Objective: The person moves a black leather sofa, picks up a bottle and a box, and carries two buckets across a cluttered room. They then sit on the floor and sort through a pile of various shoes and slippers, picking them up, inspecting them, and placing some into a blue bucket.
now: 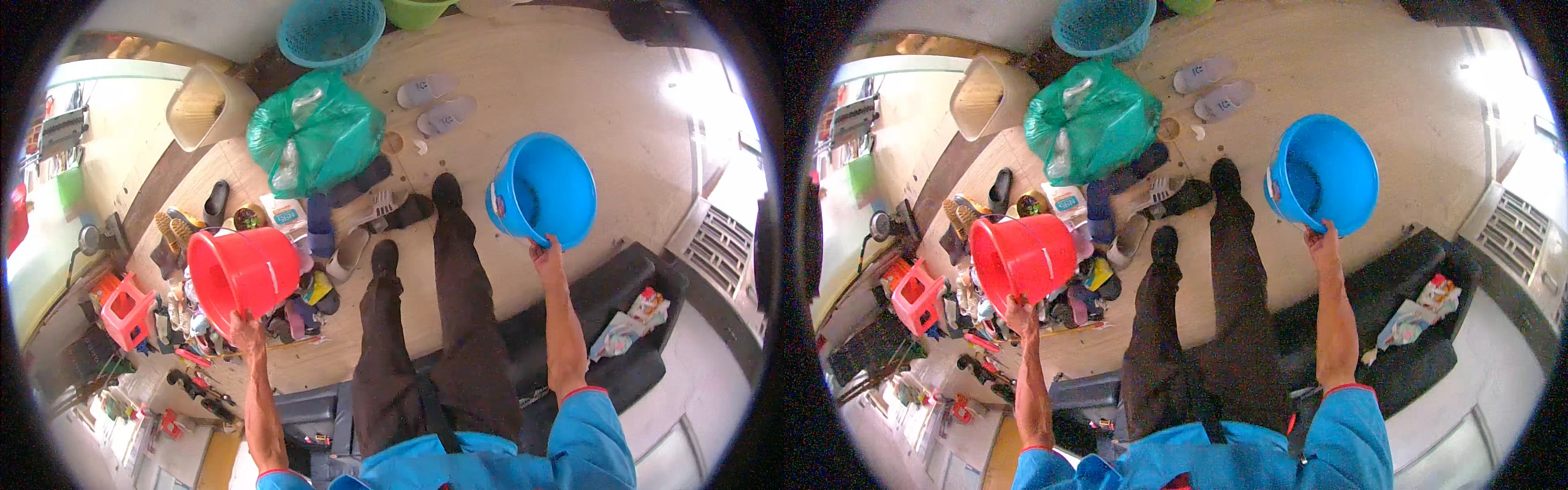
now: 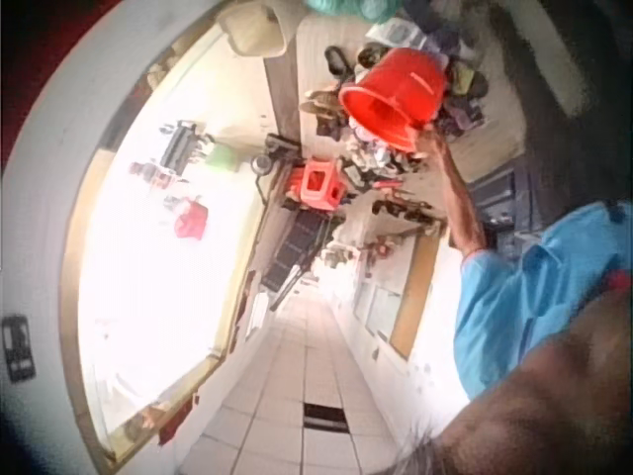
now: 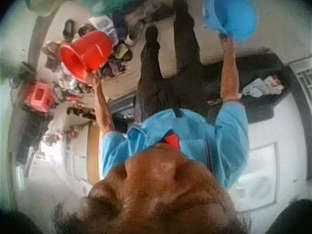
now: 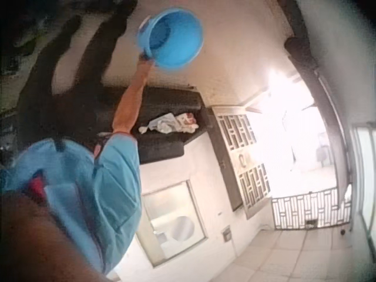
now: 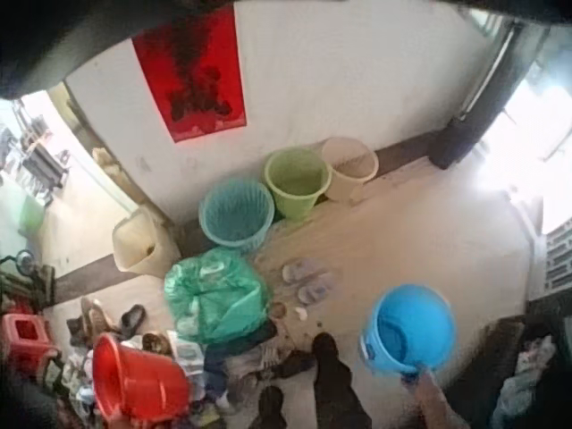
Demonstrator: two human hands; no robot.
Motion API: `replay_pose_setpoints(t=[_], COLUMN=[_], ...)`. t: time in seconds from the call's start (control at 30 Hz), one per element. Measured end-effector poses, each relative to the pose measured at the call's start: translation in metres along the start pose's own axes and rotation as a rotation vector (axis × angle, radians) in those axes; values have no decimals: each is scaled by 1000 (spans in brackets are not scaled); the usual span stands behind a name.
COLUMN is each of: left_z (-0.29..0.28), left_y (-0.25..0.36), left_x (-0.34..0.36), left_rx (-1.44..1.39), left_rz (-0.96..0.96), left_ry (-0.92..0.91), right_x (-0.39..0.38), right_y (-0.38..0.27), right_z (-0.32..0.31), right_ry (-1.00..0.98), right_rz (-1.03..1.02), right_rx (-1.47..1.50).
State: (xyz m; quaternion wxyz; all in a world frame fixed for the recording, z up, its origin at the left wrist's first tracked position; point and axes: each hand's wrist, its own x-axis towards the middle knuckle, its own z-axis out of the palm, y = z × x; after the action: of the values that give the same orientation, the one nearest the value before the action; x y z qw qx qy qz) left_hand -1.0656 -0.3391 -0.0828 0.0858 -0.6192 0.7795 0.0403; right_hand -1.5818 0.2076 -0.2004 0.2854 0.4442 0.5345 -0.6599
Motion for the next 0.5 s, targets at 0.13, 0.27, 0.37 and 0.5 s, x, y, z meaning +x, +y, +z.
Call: replay_pose_setpoints(t=[0.13, 0.27, 0.37, 0.5], left_z=[62, 127, 141, 158], left_y=[30, 41, 69, 94], left_x=[29, 48, 42, 42], left_rx=[79, 62, 74, 37], left_rz=[-45, -42, -15, 155], left_ry=[21, 25, 12, -90], right_x=[69, 76, 54, 42], right_y=[12, 30, 17, -2], right_z=[23, 53, 76, 72], right_ry=[-225, -70, -28, -128], right_rz=[98, 213, 305, 332], right_rx=[-48, -200, -490, -922])
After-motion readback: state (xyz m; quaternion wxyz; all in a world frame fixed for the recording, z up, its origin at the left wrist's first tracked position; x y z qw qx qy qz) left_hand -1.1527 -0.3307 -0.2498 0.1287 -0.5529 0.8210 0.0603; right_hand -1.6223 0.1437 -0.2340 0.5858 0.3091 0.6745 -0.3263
